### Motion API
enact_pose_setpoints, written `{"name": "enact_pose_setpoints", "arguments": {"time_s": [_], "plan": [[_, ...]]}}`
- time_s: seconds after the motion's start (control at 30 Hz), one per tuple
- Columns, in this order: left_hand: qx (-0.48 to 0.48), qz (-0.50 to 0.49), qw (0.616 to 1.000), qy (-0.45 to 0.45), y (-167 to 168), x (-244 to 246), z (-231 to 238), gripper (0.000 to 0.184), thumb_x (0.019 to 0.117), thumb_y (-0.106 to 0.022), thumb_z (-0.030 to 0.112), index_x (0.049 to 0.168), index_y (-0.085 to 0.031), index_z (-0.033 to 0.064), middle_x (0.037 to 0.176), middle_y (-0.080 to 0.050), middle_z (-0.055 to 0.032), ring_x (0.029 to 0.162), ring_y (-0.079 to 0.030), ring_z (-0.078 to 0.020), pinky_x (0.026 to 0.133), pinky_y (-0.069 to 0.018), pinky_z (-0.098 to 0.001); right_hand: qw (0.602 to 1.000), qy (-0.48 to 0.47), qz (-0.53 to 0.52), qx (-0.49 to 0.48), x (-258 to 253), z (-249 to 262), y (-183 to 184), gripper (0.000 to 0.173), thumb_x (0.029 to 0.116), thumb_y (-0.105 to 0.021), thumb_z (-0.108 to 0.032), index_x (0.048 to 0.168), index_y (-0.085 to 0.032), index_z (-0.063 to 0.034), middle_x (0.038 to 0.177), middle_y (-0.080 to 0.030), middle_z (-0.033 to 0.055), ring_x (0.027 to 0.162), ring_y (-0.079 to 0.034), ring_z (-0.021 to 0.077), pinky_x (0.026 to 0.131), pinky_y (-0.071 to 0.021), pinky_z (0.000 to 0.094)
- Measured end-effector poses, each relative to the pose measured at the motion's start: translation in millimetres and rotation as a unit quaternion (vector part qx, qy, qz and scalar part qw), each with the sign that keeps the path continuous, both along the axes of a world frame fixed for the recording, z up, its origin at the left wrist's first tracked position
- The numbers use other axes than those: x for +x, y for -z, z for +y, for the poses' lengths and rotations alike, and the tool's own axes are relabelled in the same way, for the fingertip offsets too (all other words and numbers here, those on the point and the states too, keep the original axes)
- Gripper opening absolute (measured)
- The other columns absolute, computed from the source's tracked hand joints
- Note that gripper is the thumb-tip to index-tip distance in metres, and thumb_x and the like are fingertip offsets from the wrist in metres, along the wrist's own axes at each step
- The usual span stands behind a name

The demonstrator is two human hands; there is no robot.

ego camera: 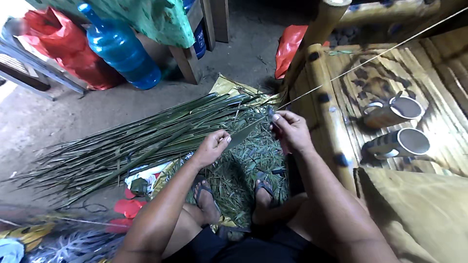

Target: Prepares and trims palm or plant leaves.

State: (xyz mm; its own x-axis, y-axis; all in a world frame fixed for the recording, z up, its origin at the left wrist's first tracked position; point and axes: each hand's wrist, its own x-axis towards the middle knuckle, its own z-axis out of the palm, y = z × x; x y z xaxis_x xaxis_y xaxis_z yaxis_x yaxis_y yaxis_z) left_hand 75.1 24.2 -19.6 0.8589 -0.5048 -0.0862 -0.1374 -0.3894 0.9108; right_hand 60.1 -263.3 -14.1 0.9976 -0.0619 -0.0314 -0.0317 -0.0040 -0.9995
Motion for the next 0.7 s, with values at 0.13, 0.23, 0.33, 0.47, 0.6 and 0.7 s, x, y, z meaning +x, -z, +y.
{"name": "enact_pose_setpoints", "arguments": {"time_s": [0.13,0.23,0.33,0.47,0.6,0.7], "plan": [[-0.003,-0.007,1.000,0.017,1,2,4,0.021,0.1072,-0.049,0.019,0.100,-0.063,0.0055,0.068,-0.054,-0.0034,0.049,-0.048,-0.0107,0.045,-0.0426,-0.0245,0.990,0.120,0.008,0.077,7,-25,-9,0.023,0.1086,-0.051,-0.024,0.123,-0.063,-0.0114,0.083,-0.067,-0.0017,0.061,-0.061,0.0080,0.055,-0.0554,0.0243],[0.015,0.055,0.998,0.041,-4,3,3,0.027,0.1102,-0.045,0.021,0.101,-0.065,0.0058,0.071,-0.056,-0.0036,0.053,-0.049,-0.0101,0.047,-0.0416,-0.0240,0.988,0.118,-0.018,0.101,8,-27,-9,0.024,0.1099,-0.047,-0.022,0.127,-0.059,-0.0117,0.082,-0.066,-0.0032,0.060,-0.061,0.0072,0.055,-0.0555,0.0236],[-0.023,0.181,0.982,0.048,-2,6,0,0.032,0.1116,-0.039,0.025,0.103,-0.065,0.0076,0.070,-0.054,-0.0007,0.051,-0.045,-0.0058,0.046,-0.0378,-0.0190,0.998,0.026,-0.018,0.061,-2,-4,-2,0.027,0.1076,-0.052,-0.022,0.129,-0.063,-0.0087,0.084,-0.068,0.0002,0.062,-0.064,0.0091,0.057,-0.0584,0.0267],[-0.111,0.323,0.933,0.118,5,11,6,0.035,0.1089,-0.033,0.026,0.102,-0.062,0.0083,0.060,-0.046,0.0068,0.044,-0.039,0.0005,0.042,-0.0333,-0.0137,0.994,-0.098,-0.036,0.034,-7,15,12,0.027,0.1049,-0.054,-0.019,0.122,-0.069,-0.0031,0.079,-0.069,0.0040,0.058,-0.062,0.0100,0.055,-0.0563,0.0267],[-0.148,0.370,0.903,0.160,10,14,17,0.036,0.1085,-0.032,0.026,0.101,-0.062,0.0084,0.056,-0.042,0.0087,0.043,-0.038,0.0016,0.041,-0.0326,-0.0129,0.989,-0.114,-0.088,0.017,-3,5,15,0.025,0.1049,-0.057,-0.021,0.117,-0.071,-0.0035,0.079,-0.069,0.0039,0.058,-0.062,0.0098,0.054,-0.0560,0.0256],[-0.147,0.381,0.897,0.171,9,13,22,0.036,0.1082,-0.032,0.027,0.100,-0.062,0.0093,0.056,-0.042,0.0089,0.042,-0.038,0.0020,0.040,-0.0326,-0.0123,0.986,-0.122,-0.114,0.012,0,-1,14,0.025,0.1047,-0.058,-0.020,0.118,-0.071,-0.0033,0.079,-0.070,0.0040,0.057,-0.062,0.0098,0.053,-0.0564,0.0254]]}}
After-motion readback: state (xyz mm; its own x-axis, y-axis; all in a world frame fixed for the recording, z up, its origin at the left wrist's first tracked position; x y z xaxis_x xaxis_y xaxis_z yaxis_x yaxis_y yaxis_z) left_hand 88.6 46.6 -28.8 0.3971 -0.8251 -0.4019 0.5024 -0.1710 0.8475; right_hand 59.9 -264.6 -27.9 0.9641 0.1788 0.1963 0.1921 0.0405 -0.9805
